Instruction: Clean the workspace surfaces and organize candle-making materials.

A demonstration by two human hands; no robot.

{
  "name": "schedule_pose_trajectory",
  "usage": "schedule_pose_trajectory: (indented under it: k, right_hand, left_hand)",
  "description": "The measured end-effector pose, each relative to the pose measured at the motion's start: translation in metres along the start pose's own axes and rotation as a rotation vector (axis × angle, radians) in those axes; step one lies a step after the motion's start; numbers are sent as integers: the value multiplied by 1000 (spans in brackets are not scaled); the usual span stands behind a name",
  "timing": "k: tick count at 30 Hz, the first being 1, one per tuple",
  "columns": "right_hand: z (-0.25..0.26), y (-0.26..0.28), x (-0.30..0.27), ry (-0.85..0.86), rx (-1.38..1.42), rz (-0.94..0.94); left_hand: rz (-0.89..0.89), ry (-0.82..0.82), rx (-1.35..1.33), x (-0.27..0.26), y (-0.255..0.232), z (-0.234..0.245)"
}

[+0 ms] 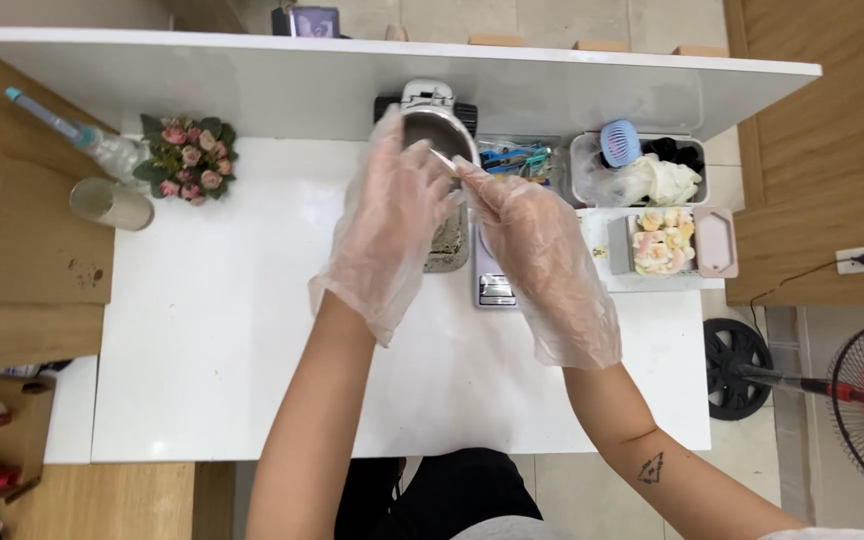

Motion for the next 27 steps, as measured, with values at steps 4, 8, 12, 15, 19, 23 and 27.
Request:
schedule_pose_trajectory:
  k: [4, 8, 12, 15, 19, 23, 27]
  right_hand:
    - [-4, 1, -6, 19, -88, -160]
    - [4, 5, -35, -86, 89, -46]
    - [-24, 24, -90, 407, 300, -195]
    - [-68, 84, -124, 790, 163, -80]
    - [-197, 100, -174, 788, 102, 245]
    - [-347, 135, -157, 892, -62, 190]
    - [-484, 153, -137, 388, -202, 898]
  left_hand:
    - [-308, 37, 200, -95, -21, -28]
    - [-775, -70, 259, -41, 15, 50]
    - [-1050, -366, 756, -168, -5, 103]
    - [-558, -646, 293, -207, 16, 185]
    - [-359, -1059, 116, -237, 72, 312]
    - [-296, -1100, -114, -257, 82, 369]
    - [-74, -1103, -288, -272, 84, 406]
Point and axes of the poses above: each hand's wrist, its own x-axis towards the middle knuckle, its own z-axis out of the back of the hand, y = z × x, the point moved 4 cm from there along x, towards the middle knuckle, and after that the axes turned 14 degrees about -y, right-handed, at the moved point
